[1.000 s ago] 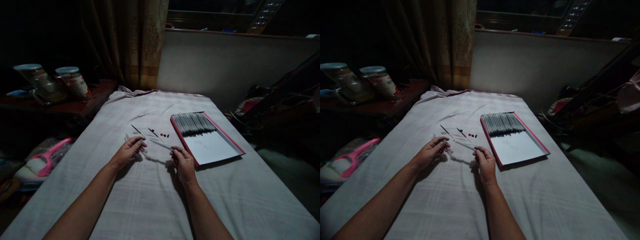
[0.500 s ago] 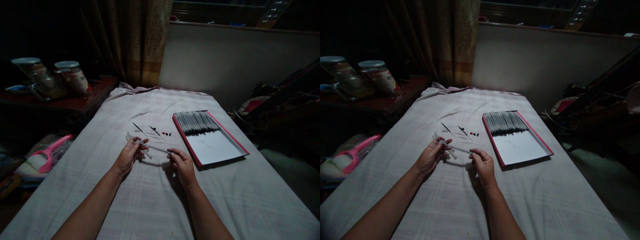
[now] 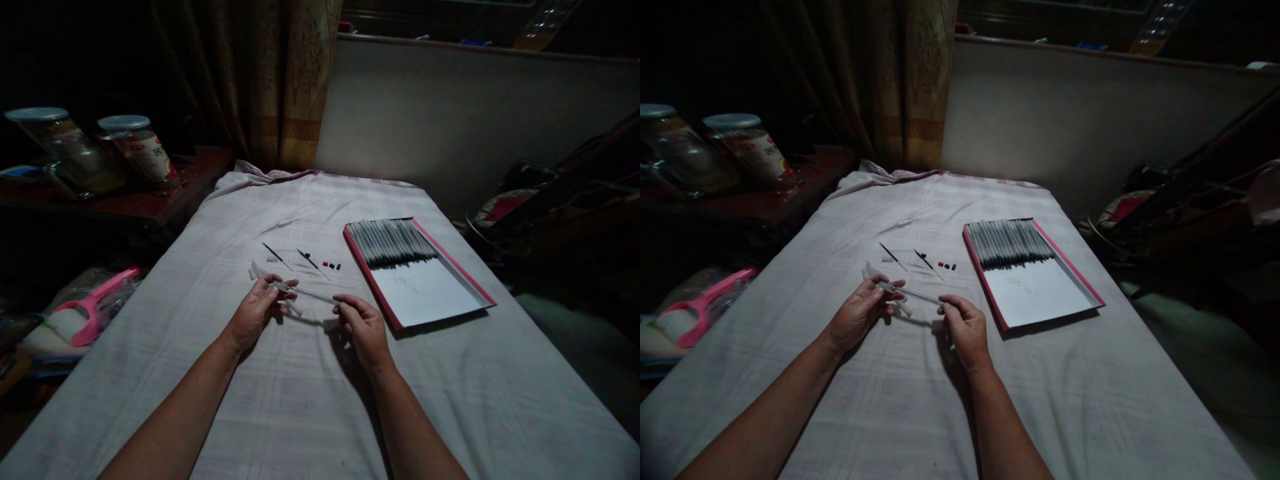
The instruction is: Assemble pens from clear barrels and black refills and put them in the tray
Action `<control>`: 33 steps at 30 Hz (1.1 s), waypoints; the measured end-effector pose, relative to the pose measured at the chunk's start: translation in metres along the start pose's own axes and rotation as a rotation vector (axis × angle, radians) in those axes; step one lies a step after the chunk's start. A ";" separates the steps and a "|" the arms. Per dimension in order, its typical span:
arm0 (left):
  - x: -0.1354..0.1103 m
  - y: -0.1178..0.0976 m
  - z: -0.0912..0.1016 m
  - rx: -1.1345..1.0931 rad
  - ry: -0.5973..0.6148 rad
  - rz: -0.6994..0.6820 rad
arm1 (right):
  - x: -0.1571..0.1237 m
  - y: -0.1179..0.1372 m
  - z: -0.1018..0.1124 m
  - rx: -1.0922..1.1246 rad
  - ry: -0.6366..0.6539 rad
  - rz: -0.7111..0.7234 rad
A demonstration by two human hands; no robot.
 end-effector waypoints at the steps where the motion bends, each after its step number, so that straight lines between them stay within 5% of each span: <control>1: 0.000 0.000 0.001 0.008 -0.002 0.001 | 0.000 0.001 0.000 -0.013 0.003 0.004; 10: 0.000 0.010 0.001 0.008 -0.011 0.044 | -0.009 0.029 -0.016 -0.267 0.083 0.324; 21: -0.001 0.011 0.012 0.153 -0.173 0.073 | -0.005 0.011 -0.023 -0.454 0.198 0.336; 25: -0.001 0.011 0.011 0.171 -0.170 0.098 | -0.011 0.007 -0.037 -0.617 0.345 0.351; 33: 0.001 0.011 0.010 0.197 -0.161 0.071 | -0.016 0.010 -0.043 -0.724 0.348 0.466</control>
Point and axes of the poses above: each hand's wrist, its own x-axis towards the middle knuckle, its own z-axis out of the back of the hand, y = z × x, the point moved 10 cm from there along x, towards the middle knuckle, and after that the axes turned 9 degrees about x, right-handed, at the moved point
